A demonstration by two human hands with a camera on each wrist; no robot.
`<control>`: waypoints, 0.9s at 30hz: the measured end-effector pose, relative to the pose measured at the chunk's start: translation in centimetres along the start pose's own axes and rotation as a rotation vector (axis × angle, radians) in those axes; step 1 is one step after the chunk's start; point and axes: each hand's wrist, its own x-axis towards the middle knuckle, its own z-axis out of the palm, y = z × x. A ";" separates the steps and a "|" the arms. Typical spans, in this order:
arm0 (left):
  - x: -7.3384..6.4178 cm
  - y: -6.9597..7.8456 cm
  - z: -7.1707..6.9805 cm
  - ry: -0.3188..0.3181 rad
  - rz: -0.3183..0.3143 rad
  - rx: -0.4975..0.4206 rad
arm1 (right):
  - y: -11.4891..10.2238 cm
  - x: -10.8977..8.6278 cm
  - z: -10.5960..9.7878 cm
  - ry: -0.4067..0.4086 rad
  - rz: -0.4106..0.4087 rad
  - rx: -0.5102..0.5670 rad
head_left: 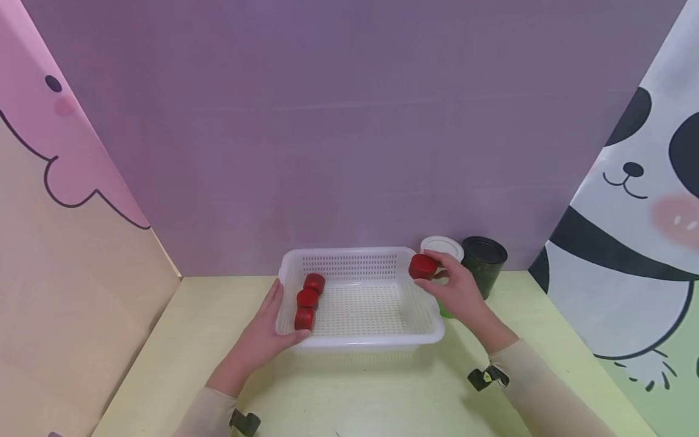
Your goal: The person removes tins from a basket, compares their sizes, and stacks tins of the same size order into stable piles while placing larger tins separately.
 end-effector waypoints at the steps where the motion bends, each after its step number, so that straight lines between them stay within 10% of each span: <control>1: 0.0 0.0 0.0 0.001 -0.001 0.002 | 0.2 -0.1 -0.1 0.012 -0.005 0.006; 27: 0.0 -0.2 0.2 0.008 -0.001 0.006 | 4.3 -2.4 -1.5 0.168 -0.073 -0.042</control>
